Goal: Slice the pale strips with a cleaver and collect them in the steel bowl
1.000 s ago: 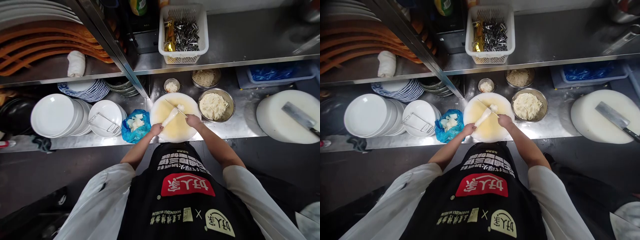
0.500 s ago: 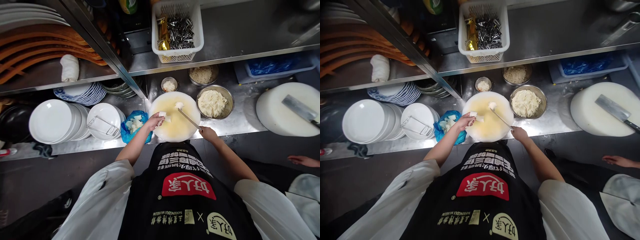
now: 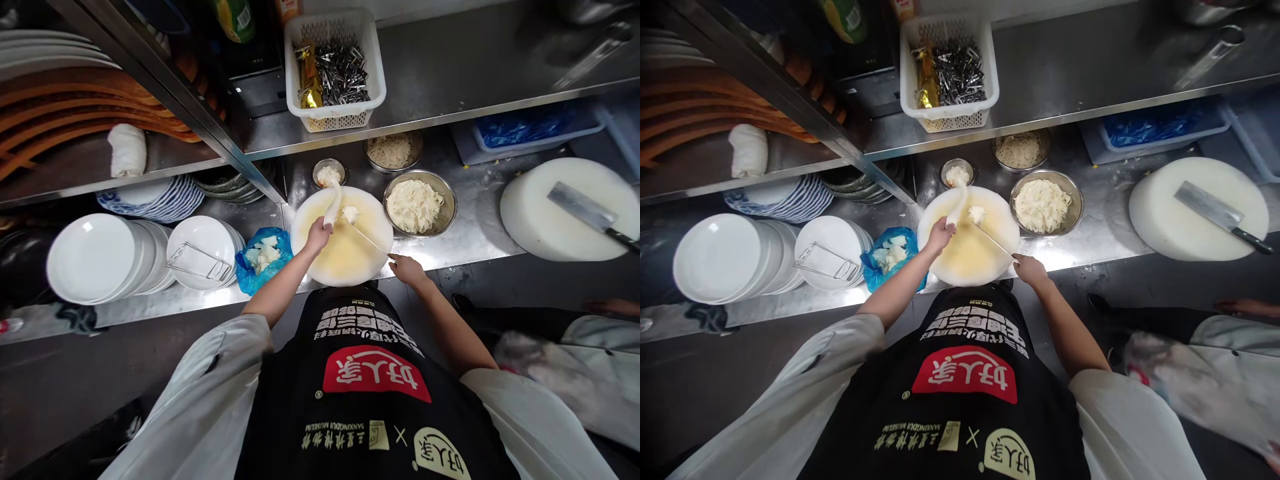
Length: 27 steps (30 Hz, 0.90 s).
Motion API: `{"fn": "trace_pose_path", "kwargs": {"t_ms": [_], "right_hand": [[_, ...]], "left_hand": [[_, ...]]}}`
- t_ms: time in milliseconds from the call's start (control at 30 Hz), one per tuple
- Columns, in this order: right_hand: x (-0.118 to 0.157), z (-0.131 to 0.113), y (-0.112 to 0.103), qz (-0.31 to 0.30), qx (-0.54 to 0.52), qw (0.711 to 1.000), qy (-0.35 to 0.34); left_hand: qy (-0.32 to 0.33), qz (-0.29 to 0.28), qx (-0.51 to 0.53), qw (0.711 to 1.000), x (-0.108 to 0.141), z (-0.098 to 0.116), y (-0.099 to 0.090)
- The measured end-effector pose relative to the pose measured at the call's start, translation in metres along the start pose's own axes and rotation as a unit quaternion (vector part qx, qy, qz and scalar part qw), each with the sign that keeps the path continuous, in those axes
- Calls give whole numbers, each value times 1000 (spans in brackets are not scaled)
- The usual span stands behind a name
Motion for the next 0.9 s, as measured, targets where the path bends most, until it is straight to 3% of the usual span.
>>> {"fn": "trace_pose_path", "kwargs": {"t_ms": [133,267,467,667,767,900], "right_hand": [[-2,3,3,6,-3,1000,-4],[-2,4,5,7,5,1000,-15],[1,-5,3,15,20,999,-20],[7,-9,-8,53,55,997,4],[3,-28,-8,54,23,997,-58],[-10,-76,4,15,-27,984,-173]], "left_hand": [[-50,19,-102,993,23,-79,-10],[-91,23,-80,992,45,-122,-24],[-74,25,-72,994,58,-141,-45],[26,46,-217,975,70,-152,-63],[56,44,-250,966,77,-161,-68],[112,60,-273,954,83,-167,-75]]}}
Point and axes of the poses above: each hand's wrist, its own x-axis away from the middle knuckle, its own y-axis out of the palm, z = x × y, the point moved 8 cm from there along -x, towards the middle knuckle, and after that the axes turned 10 degrees about x, right-handed, at the moved point
